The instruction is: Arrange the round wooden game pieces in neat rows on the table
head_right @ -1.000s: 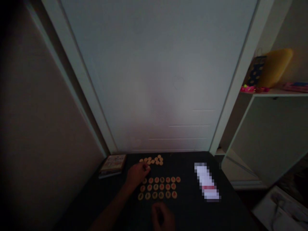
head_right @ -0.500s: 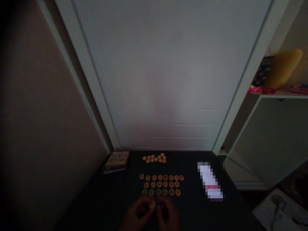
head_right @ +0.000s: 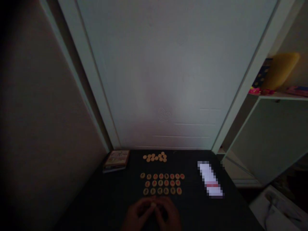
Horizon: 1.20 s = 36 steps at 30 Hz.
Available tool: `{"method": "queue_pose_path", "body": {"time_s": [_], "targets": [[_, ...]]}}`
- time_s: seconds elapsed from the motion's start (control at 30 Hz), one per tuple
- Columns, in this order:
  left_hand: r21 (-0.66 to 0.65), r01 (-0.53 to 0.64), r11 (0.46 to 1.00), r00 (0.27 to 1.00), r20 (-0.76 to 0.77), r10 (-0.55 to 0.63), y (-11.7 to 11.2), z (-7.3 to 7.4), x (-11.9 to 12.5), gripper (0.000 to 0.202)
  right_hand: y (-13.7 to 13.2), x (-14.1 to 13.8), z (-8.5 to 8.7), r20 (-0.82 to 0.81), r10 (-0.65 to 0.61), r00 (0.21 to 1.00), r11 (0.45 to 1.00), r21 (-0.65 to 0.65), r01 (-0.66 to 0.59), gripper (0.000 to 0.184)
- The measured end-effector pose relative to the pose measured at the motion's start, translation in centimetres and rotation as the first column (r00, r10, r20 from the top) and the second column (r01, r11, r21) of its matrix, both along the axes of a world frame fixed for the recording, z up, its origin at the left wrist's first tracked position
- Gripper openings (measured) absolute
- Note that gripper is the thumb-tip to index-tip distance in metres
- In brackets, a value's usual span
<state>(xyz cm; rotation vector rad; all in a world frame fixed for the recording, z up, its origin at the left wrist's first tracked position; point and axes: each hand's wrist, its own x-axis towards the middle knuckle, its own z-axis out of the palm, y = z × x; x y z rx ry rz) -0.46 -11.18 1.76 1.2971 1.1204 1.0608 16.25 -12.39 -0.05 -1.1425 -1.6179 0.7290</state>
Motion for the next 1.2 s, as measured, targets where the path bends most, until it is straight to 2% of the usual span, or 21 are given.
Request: {"method": "queue_pose_path", "body": {"time_s": [0.27,0.43,0.63,0.9,1.03,1.2], "targets": [[0.028,0.018,0.999,0.998,-0.059,-0.016,-0.3,0.4,0.1,0.042,-0.4,-0.2,1.3,-0.019,-0.036,0.999,0.994,-0.1,0.034,0.024],[0.005,0.011,1.0,0.996,-0.084,-0.011,-0.4,0.2,0.2,0.044,-0.5,-0.2,1.3,-0.013,-0.062,0.998,0.984,-0.166,0.059,0.028],[0.012,-0.006,1.0,0.996,-0.094,0.007,-0.4,-0.4,0.3,0.044,-0.4,-0.4,1.1,-0.018,-0.096,0.995,0.981,-0.17,0.091,0.036],[0.028,0.038,0.999,0.989,-0.146,-0.034,-0.6,0.8,0.6,0.045,-0.5,-0.3,1.3,-0.052,-0.135,0.989,0.976,-0.181,0.124,0.039],[0.038,0.006,0.999,0.98,-0.201,0.002,-0.6,-0.1,0.6,0.043,-0.5,-0.4,1.6,-0.081,-0.129,0.988,0.978,-0.173,0.114,0.039],[0.089,0.055,0.994,0.975,-0.219,-0.034,-0.7,-0.7,0.2,0.032,-0.5,-0.5,1.4,-0.04,-0.163,0.986,0.966,-0.21,0.152,0.039]]}}
